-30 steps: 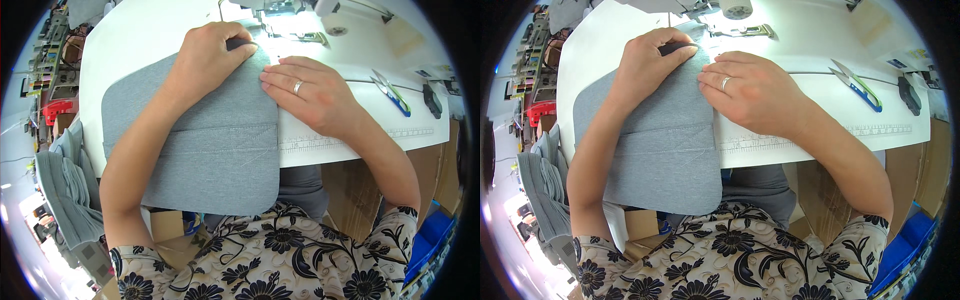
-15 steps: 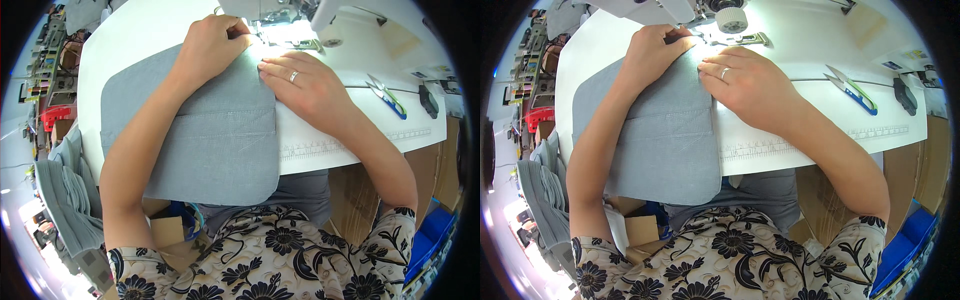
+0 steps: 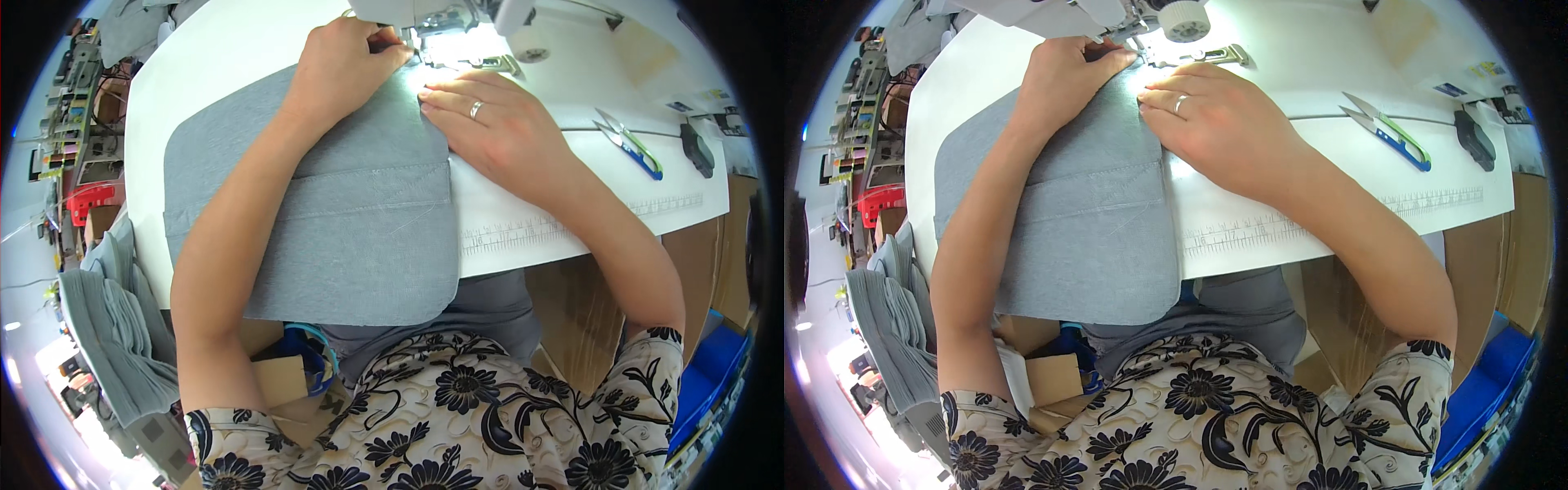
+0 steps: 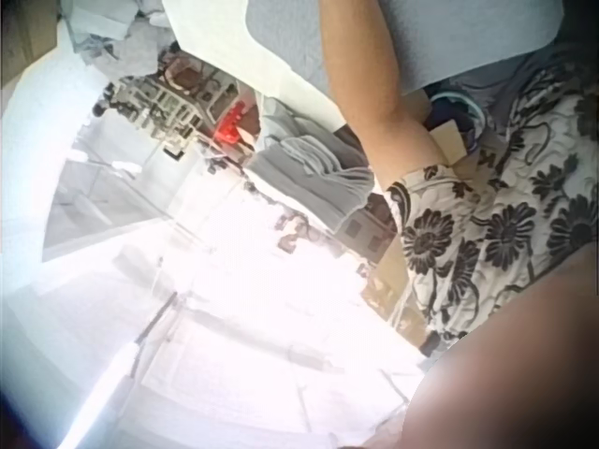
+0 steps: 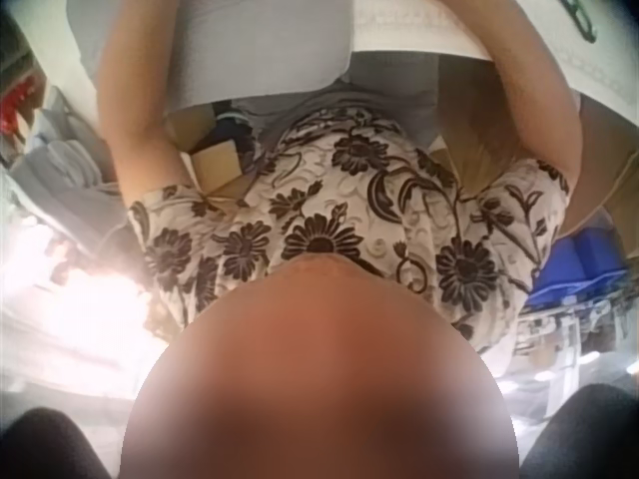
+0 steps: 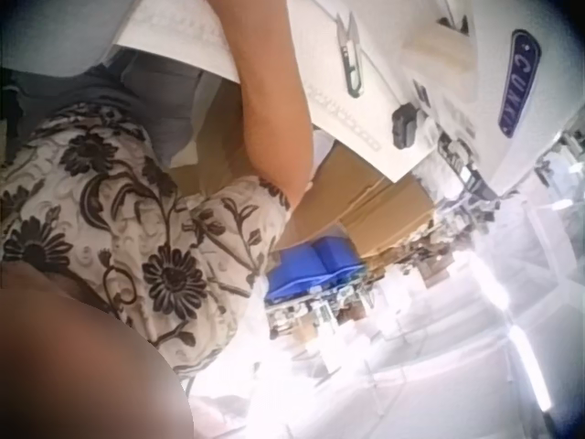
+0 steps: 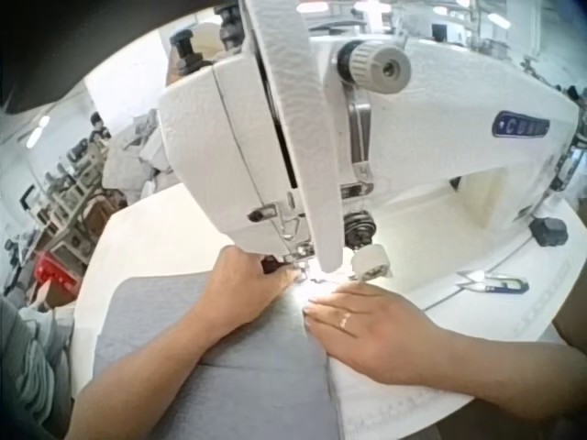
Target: Sewing a grey fabric piece using an industrial sewing machine at a workstation.
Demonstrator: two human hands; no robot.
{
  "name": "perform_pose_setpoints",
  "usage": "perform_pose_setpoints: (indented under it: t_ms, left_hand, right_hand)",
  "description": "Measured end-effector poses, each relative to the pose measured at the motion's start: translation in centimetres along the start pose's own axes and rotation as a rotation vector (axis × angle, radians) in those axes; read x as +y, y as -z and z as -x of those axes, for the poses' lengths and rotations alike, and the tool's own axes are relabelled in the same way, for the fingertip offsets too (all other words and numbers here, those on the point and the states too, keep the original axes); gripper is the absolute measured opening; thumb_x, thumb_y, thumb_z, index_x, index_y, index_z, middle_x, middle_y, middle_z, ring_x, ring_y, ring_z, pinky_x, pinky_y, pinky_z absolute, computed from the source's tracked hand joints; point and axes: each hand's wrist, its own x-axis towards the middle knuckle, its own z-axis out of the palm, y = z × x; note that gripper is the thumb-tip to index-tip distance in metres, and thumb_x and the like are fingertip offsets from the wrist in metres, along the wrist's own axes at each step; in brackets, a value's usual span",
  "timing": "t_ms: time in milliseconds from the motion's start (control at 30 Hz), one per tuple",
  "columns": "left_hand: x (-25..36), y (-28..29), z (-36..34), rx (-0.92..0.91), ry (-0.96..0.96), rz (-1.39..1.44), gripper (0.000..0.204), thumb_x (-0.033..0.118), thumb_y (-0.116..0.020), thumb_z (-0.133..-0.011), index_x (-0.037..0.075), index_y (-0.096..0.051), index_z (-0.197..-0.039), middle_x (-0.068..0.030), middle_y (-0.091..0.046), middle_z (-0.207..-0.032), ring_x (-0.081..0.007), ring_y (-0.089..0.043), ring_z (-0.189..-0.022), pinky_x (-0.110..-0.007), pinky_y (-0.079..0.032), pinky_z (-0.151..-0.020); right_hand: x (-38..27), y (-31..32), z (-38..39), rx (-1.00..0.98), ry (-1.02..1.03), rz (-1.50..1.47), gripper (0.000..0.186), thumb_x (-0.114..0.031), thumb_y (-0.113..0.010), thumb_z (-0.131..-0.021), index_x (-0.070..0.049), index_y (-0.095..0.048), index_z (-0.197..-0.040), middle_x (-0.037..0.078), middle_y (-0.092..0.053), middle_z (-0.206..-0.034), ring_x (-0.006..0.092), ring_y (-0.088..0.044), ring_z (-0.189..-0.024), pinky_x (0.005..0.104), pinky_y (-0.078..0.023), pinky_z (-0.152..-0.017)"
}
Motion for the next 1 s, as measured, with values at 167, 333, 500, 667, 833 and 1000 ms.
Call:
perform_pose_setpoints:
  t_ms: [167,333,500,667,833,1000]
  left_hand:
    - [0.4,-0.3,-0.2,0.043,0.012,-0.022,0.025,0.025,-0.072,-0.079,0.002,-0.073,-0.087,-0.014,-0.072,-0.084,-0.0289,-0.07,-0.074,-0.036,-0.055,-0.071]
    - [-1.5,-0.3,-0.7,0.045,0.034,-0.095,0.04,0.034,-0.073,-0.08,-0.001,-0.071,-0.098,-0.0173,-0.073,-0.087,-0.0311,-0.07,-0.079,-0.038,-0.054,-0.074]
    - [-2.1,-0.3,-0.7,0.147,-0.142,-0.347,0.036,0.032,-0.07,-0.085,0.001,-0.071,-0.101,-0.016,-0.072,-0.098,-0.0326,-0.069,-0.086,-0.037,-0.053,-0.078]
    - [3.8,3.6,10.2,-0.02,-0.252,0.034,0.031,0.027,-0.077,-0.079,0.007,-0.073,-0.102,-0.0115,-0.072,-0.1,-0.0261,-0.067,-0.096,-0.036,-0.052,-0.084]
    - [7.5,1.9,16.0,-0.026,-0.507,-0.132,0.039,0.021,-0.08,-0.072,0.005,-0.071,-0.106,-0.0079,-0.071,-0.106,-0.0239,-0.064,-0.105,-0.038,-0.048,-0.086]
    - [7.3,2.5,16.5,-0.056,-0.261,0.033,0.03,0.009,-0.076,-0.076,0.002,-0.073,-0.106,-0.0114,-0.072,-0.11,-0.0278,-0.066,-0.106,-0.038,-0.051,-0.091]
  right_hand:
    - [0.2,-0.1,0.0,0.042,-0.002,0.018,0.016,-0.007,-0.064,-0.078,-0.001,-0.067,-0.092,0.008,-0.071,-0.103,0.024,-0.067,-0.103,0.0365,-0.053,-0.094]
    - [0.3,-0.4,0.0,0.034,-0.055,0.062,0.014,-0.007,-0.064,-0.079,-0.004,-0.068,-0.092,0.005,-0.072,-0.103,0.0222,-0.067,-0.104,0.0359,-0.053,-0.093]
    - [0.7,-0.1,0.4,0.013,-0.126,-0.015,0.017,-0.013,-0.063,-0.087,-0.005,-0.069,-0.1,0.006,-0.072,-0.107,0.0222,-0.067,-0.103,0.0365,-0.053,-0.09]
    - [-5.0,6.0,2.3,-0.042,-0.45,-0.343,0.019,-0.018,-0.061,-0.094,-0.003,-0.071,-0.1,0.01,-0.072,-0.087,0.021,-0.07,-0.077,0.0316,-0.055,-0.071]
    - [-12.3,5.2,7.7,-0.044,-1.011,-1.086,0.024,-0.014,-0.057,-0.099,0.004,-0.07,-0.106,0.01,-0.075,-0.086,0.012,-0.07,-0.078,0.0241,-0.055,-0.07]
    - [-13.6,1.8,7.0,0.174,-1.235,-1.622,0.03,-0.02,-0.058,-0.1,0.006,-0.068,-0.112,0.012,-0.073,-0.1,0.0183,-0.071,-0.089,0.0271,-0.056,-0.073]
